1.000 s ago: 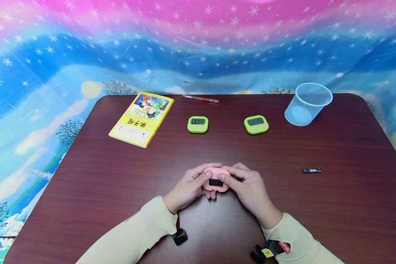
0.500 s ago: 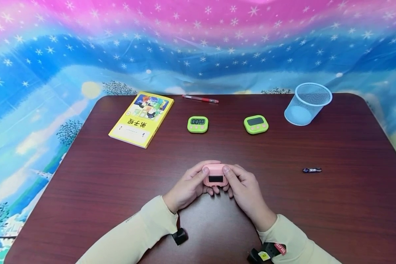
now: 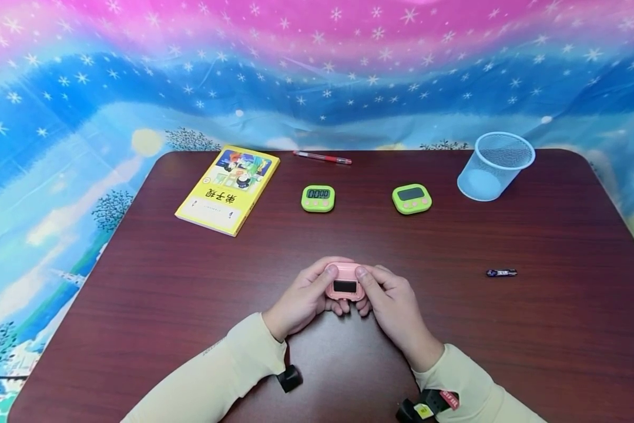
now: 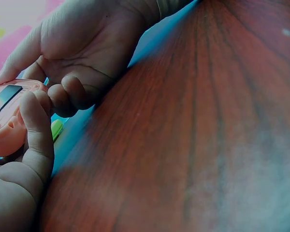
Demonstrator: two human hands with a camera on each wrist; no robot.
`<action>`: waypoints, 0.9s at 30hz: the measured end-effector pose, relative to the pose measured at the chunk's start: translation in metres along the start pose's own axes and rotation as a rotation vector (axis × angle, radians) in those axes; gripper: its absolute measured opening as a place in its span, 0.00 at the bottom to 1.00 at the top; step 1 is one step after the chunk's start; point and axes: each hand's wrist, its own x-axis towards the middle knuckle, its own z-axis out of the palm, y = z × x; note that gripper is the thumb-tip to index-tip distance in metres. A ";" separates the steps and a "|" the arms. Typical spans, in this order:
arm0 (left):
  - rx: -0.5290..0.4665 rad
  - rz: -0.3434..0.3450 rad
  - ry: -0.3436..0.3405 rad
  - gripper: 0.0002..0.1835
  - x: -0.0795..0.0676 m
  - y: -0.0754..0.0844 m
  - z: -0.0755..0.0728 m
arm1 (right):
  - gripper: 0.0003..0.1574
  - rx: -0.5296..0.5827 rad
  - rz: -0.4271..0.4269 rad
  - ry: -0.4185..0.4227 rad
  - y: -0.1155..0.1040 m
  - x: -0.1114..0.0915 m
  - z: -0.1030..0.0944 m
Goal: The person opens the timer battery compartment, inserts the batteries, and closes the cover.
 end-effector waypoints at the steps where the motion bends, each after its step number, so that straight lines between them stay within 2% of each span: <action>1: 0.003 0.001 -0.001 0.22 0.000 0.000 0.000 | 0.21 -0.001 0.003 0.000 0.000 0.000 0.000; 8: 0.011 0.002 -0.022 0.22 0.001 0.000 -0.002 | 0.20 -0.006 0.014 -0.002 -0.001 0.000 -0.001; 16: 0.027 -0.023 -0.016 0.23 0.001 0.001 -0.003 | 0.22 0.009 0.048 -0.029 0.000 0.001 -0.003; 20: -0.016 -0.060 -0.018 0.24 0.001 0.002 -0.004 | 0.25 0.084 0.074 -0.088 0.001 0.002 -0.007; 23: -0.061 -0.081 -0.022 0.25 0.001 0.001 -0.006 | 0.26 0.181 0.076 -0.131 0.003 0.002 -0.009; 27: -0.041 -0.075 -0.025 0.28 0.002 0.001 -0.007 | 0.26 0.294 0.045 -0.178 0.004 0.002 -0.012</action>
